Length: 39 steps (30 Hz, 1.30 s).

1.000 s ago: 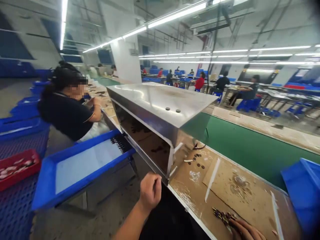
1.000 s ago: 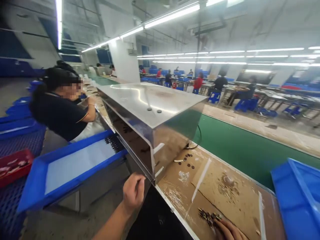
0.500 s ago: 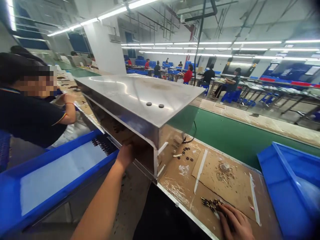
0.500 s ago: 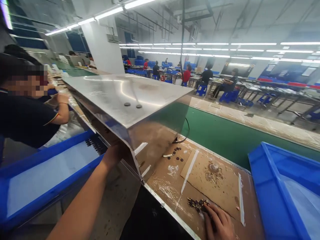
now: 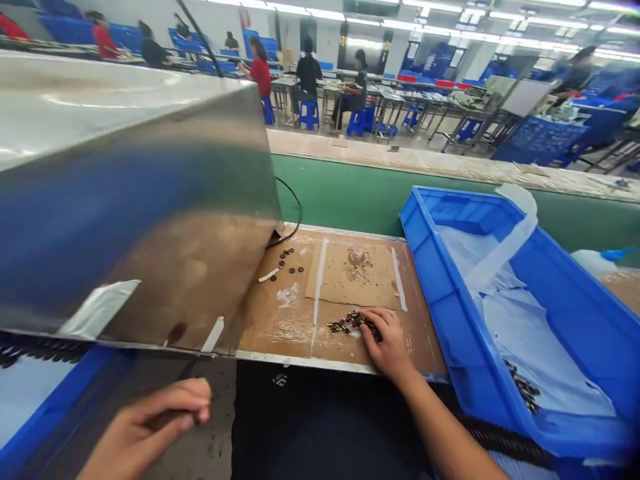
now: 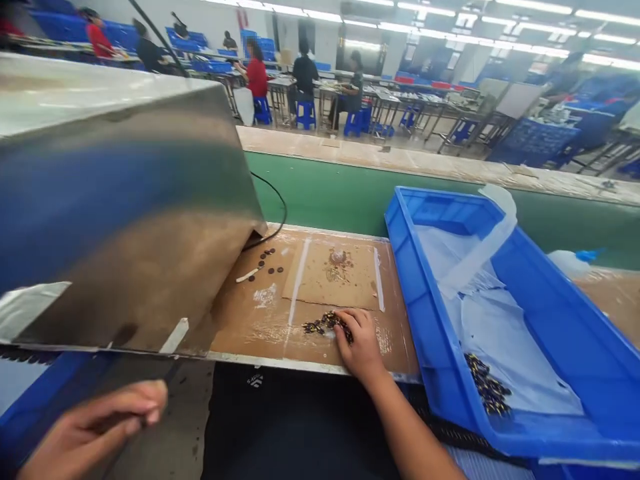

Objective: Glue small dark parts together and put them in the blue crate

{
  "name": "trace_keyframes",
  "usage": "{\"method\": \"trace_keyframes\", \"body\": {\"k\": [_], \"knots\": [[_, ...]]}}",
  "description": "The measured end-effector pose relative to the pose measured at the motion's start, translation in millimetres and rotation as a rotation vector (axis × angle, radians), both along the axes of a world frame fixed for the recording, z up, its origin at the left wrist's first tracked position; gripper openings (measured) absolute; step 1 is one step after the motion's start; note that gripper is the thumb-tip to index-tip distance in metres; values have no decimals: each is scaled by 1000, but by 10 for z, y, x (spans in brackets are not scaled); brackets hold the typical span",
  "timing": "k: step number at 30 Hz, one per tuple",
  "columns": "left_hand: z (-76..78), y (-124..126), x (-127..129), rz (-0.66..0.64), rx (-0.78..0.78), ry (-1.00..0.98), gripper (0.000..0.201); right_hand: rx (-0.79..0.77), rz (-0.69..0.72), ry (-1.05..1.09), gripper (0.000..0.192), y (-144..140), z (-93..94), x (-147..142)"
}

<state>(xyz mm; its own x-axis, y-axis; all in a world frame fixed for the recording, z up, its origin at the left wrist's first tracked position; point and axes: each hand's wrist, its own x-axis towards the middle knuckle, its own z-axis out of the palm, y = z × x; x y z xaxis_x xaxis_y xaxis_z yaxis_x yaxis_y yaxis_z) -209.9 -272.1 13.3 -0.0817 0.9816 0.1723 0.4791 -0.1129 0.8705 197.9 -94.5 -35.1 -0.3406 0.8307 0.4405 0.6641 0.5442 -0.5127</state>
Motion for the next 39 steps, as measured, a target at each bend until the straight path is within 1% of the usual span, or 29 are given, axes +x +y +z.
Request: {"method": "trace_keyframes", "body": {"k": [1, 2, 4, 5, 7, 9, 10, 12, 15, 18, 20, 22, 24, 26, 28, 30, 32, 33, 35, 37, 39], "knots": [[-2, 86, 181, -178, -101, -177, 22, -5, 4, -18, 27, -6, 38, -24], [-2, 201, 371, -287, -155, -324, 26, -13, 22, -48, 25, -12, 79, -61], [-18, 486, 742, -414, -259, -485, 25, -32, 83, -128, 22, -17, 159, -168], [-41, 640, 906, -418, -279, -532, 24, -44, 116, -166, 22, -13, 196, -236], [-107, 946, 1174, -336, -285, -616, 24, -68, 159, -226, 22, 12, 253, -382], [-176, 1231, 1367, -121, -293, -733, 29, -103, 168, -277, 21, 58, 287, -514], [-203, 1362, 1440, -45, -298, -800, 33, -127, 171, -308, 19, 86, 298, -567], [-237, 1597, 1548, 44, -291, -918, 41, -174, 178, -373, 15, 143, 310, -643], [-251, 1876, 1639, 88, -259, -1021, 46, -218, 213, -449, 12, 203, 324, -704], [-234, 2085, 1685, 102, -213, -1059, 48, -228, 261, -494, 13, 223, 343, -738], [-203, 2218, 1708, 108, -174, -1072, 48, -209, 309, -499, 15, 231, 350, -746], [-166, 2362, 1726, 106, -135, -1085, 48, -167, 360, -445, 21, 263, 345, -732], [-148, 2514, 1741, 90, -107, -1095, 45, -136, 373, -291, 30, 345, 327, -686], [-175, 2652, 1753, 76, -65, -1087, 43, -147, 309, -64, 31, 498, 302, -609], [-250, 2745, 1766, 104, -10, -1031, 42, -178, 163, 167, 25, 717, 284, -510], [-350, 2778, 1774, 161, 10, -943, 43, -230, -3, 369, 20, 976, 280, -411], [-439, 2764, 1772, 181, -1, -847, 44, -281, -114, 521, 20, 1236, 294, -332], [-470, 2750, 1766, 169, -6, -806, 44, -294, -149, 555, 21, 1355, 305, -306], [-507, 2731, 1744, 132, -1, -736, 43, -270, -201, 514, 21, 1556, 327, -281], [-520, 2740, 1714, 125, 0, -702, 41, -191, -227, 387, 18, 1700, 336, -281], [-528, 2771, 1688, 136, -10, -698, 39, -96, -213, 265, 16, 1794, 326, -291]]}}
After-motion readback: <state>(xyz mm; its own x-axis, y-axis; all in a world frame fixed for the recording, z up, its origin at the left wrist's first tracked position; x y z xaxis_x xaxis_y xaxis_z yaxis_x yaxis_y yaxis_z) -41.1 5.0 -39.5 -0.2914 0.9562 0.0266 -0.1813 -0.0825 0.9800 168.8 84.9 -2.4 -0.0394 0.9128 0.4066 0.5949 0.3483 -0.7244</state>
